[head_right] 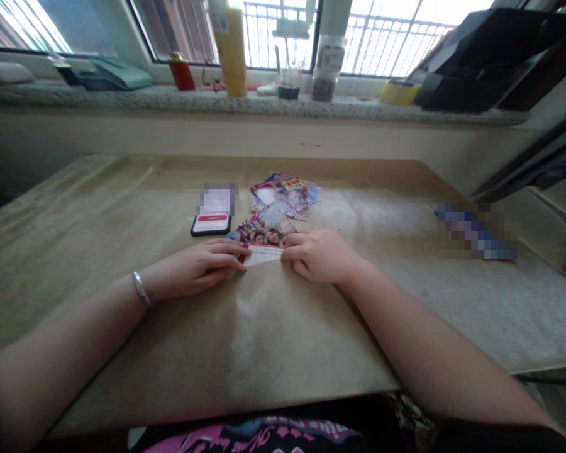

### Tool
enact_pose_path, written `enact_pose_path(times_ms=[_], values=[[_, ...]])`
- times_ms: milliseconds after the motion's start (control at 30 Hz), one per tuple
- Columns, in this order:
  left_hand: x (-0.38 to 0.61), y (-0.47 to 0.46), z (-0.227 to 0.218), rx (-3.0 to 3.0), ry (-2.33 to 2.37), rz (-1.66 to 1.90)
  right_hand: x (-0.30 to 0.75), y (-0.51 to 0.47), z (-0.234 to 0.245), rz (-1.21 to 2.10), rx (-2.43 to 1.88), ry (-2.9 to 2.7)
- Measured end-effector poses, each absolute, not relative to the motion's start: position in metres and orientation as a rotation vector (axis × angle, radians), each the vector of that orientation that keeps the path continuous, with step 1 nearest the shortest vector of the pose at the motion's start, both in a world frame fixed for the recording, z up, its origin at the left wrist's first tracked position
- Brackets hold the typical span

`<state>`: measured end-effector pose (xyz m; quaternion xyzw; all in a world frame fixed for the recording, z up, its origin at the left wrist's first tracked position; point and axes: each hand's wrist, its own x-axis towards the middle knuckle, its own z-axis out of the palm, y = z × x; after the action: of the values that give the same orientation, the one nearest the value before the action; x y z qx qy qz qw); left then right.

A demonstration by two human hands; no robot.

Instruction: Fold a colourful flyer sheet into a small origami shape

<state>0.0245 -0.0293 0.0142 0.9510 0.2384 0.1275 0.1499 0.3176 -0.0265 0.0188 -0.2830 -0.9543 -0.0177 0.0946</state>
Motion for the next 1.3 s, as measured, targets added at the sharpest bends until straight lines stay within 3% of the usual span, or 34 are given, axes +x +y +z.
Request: enact_pose_path(times_ms=[633, 1300], values=[[0.016, -0.024, 0.012, 2.639, 0.663, 0.403, 0.343, -0.021, 0.029, 0.128, -1.12, -2.76], [0.02, -0.029, 0.015, 2.725, 0.685, 0.356, 0.356, -0.013, 0.027, 0.19, -1.052, -2.781]])
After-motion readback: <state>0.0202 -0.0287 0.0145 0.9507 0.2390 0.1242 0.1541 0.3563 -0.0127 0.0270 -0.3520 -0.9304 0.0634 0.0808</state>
